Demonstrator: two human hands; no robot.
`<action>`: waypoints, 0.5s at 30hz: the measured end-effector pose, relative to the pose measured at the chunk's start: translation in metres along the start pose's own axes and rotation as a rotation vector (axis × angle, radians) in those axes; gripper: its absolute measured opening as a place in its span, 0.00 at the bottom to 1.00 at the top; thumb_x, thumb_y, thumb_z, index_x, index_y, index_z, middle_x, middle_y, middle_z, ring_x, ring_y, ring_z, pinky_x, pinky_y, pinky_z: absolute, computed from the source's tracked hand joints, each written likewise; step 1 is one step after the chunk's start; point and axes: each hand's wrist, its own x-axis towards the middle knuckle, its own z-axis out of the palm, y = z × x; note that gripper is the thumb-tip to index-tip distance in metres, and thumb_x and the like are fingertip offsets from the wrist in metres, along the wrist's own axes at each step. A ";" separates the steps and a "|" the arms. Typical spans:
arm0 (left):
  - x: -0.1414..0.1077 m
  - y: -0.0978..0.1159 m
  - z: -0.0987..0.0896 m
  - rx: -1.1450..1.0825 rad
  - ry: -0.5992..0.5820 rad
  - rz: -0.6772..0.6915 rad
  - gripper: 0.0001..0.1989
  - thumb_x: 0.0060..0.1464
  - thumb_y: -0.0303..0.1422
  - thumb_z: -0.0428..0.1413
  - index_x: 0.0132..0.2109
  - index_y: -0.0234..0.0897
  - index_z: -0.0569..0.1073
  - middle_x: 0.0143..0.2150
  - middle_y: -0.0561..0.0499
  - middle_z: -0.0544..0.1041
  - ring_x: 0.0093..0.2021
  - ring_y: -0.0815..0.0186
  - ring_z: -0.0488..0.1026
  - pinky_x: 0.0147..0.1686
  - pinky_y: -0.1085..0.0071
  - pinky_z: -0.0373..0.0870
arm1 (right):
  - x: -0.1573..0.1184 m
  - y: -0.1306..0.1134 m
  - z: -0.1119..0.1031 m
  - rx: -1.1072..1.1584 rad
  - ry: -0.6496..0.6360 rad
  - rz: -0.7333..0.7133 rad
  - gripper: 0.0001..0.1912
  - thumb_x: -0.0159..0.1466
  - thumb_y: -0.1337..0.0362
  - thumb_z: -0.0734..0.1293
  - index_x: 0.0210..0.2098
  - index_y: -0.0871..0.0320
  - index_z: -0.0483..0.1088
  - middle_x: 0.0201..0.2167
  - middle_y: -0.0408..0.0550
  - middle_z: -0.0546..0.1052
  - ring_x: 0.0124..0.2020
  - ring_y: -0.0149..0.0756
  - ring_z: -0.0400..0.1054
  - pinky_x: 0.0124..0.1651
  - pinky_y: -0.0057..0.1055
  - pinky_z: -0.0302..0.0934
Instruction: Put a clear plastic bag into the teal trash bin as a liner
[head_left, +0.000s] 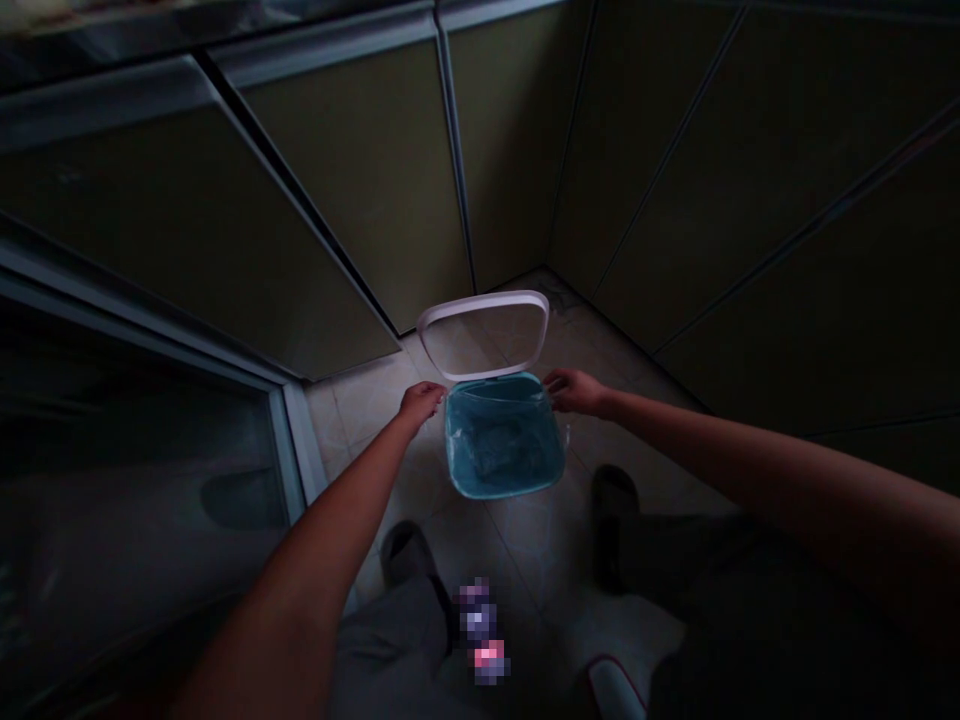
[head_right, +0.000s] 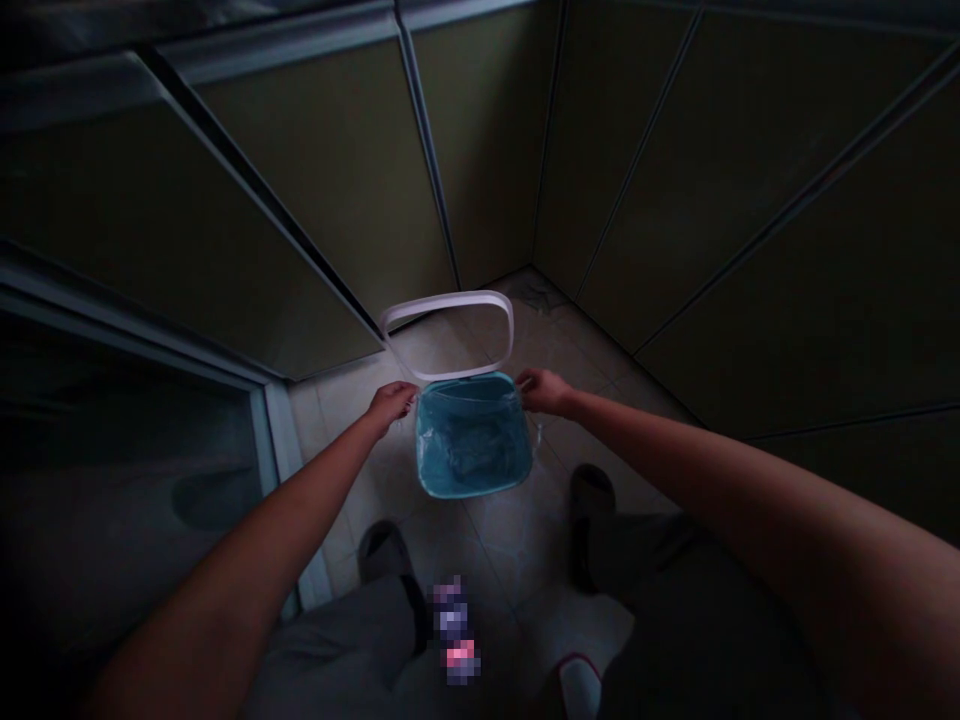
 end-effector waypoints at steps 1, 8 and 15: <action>0.000 0.000 0.000 -0.027 -0.001 -0.018 0.12 0.49 0.39 0.61 0.37 0.36 0.77 0.28 0.53 0.76 0.21 0.73 0.66 0.23 0.76 0.62 | 0.000 0.002 0.000 -0.003 0.003 -0.044 0.26 0.57 0.77 0.71 0.55 0.60 0.73 0.45 0.52 0.82 0.34 0.32 0.77 0.32 0.22 0.66; -0.002 0.001 0.000 -0.138 -0.024 -0.097 0.13 0.45 0.38 0.62 0.37 0.36 0.76 0.32 0.50 0.78 0.24 0.73 0.69 0.25 0.77 0.63 | 0.003 0.011 0.000 -0.363 0.184 -0.190 0.07 0.59 0.70 0.74 0.38 0.59 0.76 0.37 0.47 0.81 0.37 0.31 0.72 0.36 0.22 0.58; 0.005 0.004 0.012 -0.208 -0.014 -0.172 0.14 0.45 0.36 0.62 0.41 0.38 0.77 0.33 0.51 0.78 0.25 0.71 0.71 0.27 0.75 0.64 | 0.004 0.007 -0.001 -0.092 0.096 0.058 0.05 0.68 0.68 0.67 0.37 0.62 0.75 0.27 0.46 0.79 0.20 0.27 0.69 0.25 0.22 0.58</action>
